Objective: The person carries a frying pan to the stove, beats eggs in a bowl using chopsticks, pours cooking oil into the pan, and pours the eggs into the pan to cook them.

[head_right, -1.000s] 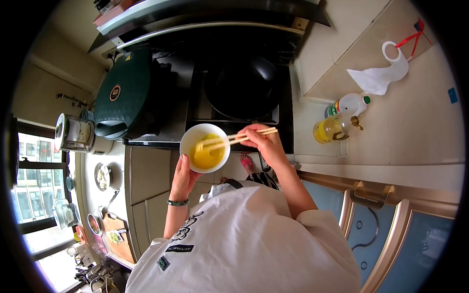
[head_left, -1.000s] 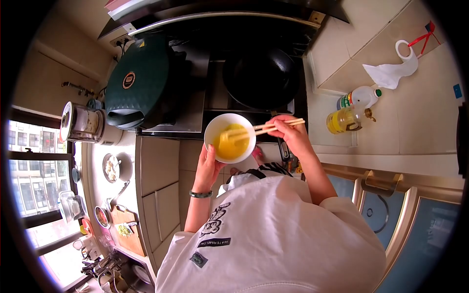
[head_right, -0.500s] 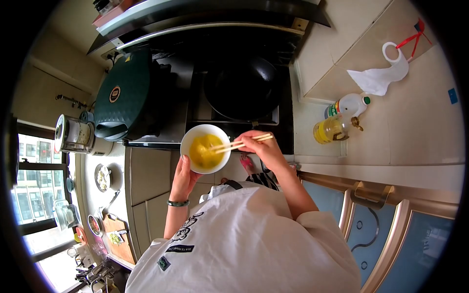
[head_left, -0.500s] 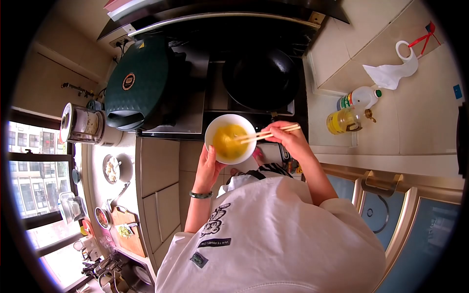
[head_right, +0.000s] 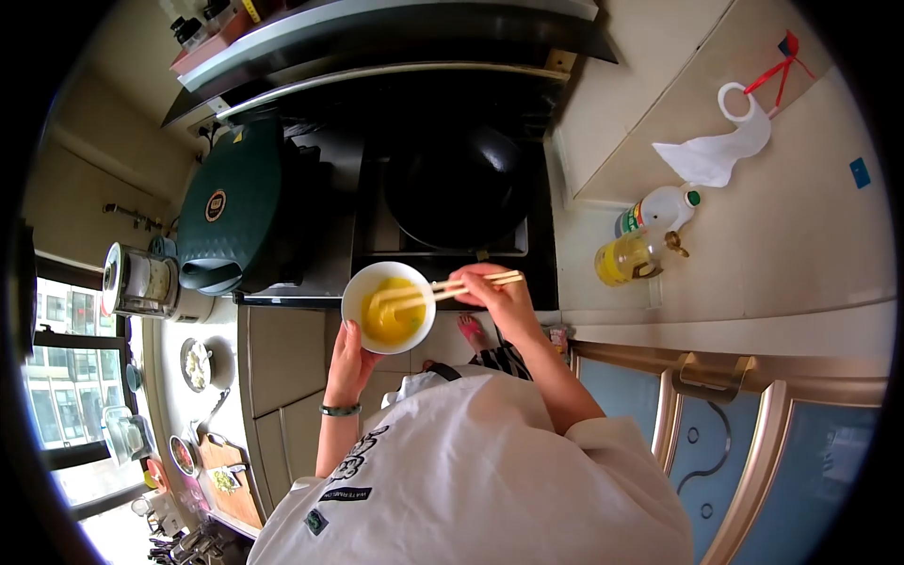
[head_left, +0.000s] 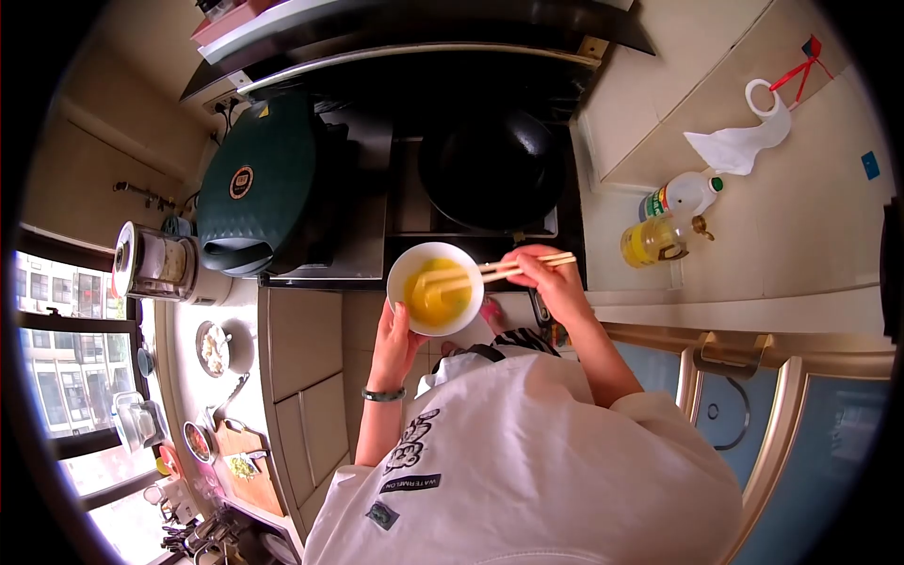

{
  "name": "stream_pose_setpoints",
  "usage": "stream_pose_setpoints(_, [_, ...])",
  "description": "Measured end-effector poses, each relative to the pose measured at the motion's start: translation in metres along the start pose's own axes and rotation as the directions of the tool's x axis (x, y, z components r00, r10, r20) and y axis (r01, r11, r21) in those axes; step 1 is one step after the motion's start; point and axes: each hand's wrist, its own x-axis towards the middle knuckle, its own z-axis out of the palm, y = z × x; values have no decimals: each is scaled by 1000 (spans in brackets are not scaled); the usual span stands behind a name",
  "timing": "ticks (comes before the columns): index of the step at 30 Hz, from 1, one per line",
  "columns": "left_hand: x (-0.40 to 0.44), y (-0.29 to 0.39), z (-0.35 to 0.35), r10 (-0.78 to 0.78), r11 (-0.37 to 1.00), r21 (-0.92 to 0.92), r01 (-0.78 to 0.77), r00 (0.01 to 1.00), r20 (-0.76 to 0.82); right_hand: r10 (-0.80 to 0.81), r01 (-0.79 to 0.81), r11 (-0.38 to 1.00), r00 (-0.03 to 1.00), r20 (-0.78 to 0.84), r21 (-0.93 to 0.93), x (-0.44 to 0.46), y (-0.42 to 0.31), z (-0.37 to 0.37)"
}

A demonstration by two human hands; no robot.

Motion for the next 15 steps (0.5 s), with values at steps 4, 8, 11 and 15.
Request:
stream_pose_setpoints(4, [0, 0, 0, -3, 1000, 9, 3, 1000, -10, 108, -89, 989, 981, 164, -121, -2, -9, -3])
stream_pose_setpoints(8, [2, 2, 2, 10, 1000, 5, -10, 1000, 9, -34, 38, 989, 999, 34, -143, 4, -4, -9])
stream_pose_setpoints(11, [3, 1, 1, -2, 1000, 1, 2, 1000, 5, 139, -127, 988, 979, 148, -84, 0, -16, -7])
stream_pose_setpoints(15, [4, 1, 3, 8, 1000, 2, -8, 1000, 13, 52, -43, 993, 996, 75, -110, 4, -6, -11])
